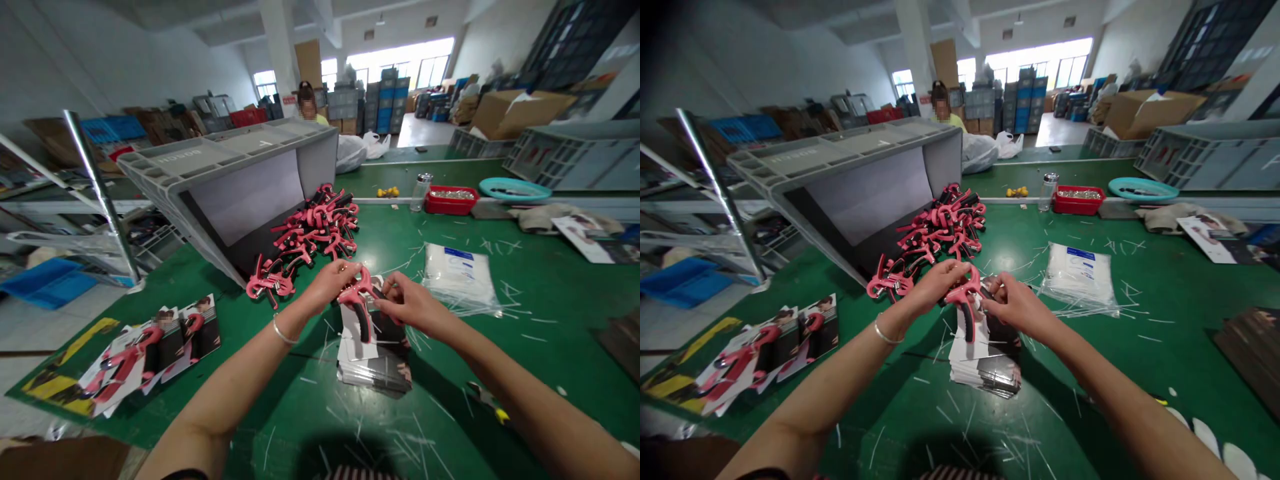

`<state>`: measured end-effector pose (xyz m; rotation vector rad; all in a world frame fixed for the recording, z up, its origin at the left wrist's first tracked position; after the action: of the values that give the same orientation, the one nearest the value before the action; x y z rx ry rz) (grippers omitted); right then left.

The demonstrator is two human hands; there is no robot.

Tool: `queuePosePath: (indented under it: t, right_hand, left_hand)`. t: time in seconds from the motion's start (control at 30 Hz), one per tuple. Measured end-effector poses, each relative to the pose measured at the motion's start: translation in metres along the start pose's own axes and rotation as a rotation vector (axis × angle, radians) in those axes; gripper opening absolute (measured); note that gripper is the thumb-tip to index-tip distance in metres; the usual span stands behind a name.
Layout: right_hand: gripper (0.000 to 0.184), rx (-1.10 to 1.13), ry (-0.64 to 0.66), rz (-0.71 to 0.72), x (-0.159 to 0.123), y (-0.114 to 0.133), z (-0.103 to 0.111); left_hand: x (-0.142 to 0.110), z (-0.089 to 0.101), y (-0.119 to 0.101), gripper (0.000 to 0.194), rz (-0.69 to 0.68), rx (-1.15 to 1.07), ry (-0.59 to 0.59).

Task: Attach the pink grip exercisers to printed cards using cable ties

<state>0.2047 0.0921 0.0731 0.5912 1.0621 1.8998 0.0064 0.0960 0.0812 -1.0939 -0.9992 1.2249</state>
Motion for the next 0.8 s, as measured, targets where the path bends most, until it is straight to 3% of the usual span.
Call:
queuePosePath:
  t: [0.07, 0.13, 0.27, 0.43, 0.53, 0.63, 0.8]
  right_hand:
    - [0.031, 0.079, 0.025, -0.101, 0.004, -0.025, 0.002]
    - [0.033, 0.154, 0.066, -0.179, 0.007, -0.045, 0.000]
    - [0.032, 0.155, 0.122, -0.215, 0.007, -0.060, -0.015]
    - [0.028, -0.326, 0.003, -0.160, -0.021, -0.052, -0.026]
    - [0.021, -0.555, -0.112, -0.017, -0.039, -0.042, -0.024]
    - [0.022, -0.541, -0.121, 0.157, -0.045, -0.035, -0.026]
    - [0.008, -0.578, -0.110, 0.189, -0.040, -0.038, -0.035]
  left_hand:
    - [0.004, -0.008, 0.020, 0.040, 0.116, -0.100, 0.065]
    - [-0.001, -0.009, 0.037, 0.041, 0.146, -0.139, 0.125]
    - [-0.020, -0.004, 0.060, 0.046, -0.002, 0.000, 0.128]
    - [-0.037, -0.009, 0.070, 0.031, -0.095, 0.351, 0.128]
    - [-0.031, -0.014, 0.069, 0.024, -0.205, 0.466, 0.061]
    - [-0.016, -0.024, 0.070, 0.026, -0.254, 0.556, -0.009]
    - [-0.012, -0.038, 0.076, 0.022, -0.297, 0.538, 0.018]
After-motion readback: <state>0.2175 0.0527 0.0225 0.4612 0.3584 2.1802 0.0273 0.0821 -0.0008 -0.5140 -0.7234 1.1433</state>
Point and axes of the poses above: each hand's wrist, its own x-axis towards the middle knuckle, its own z-axis out of the back of the hand, y = z × x, the point moved 2 cm from there along x, towards the middle knuckle
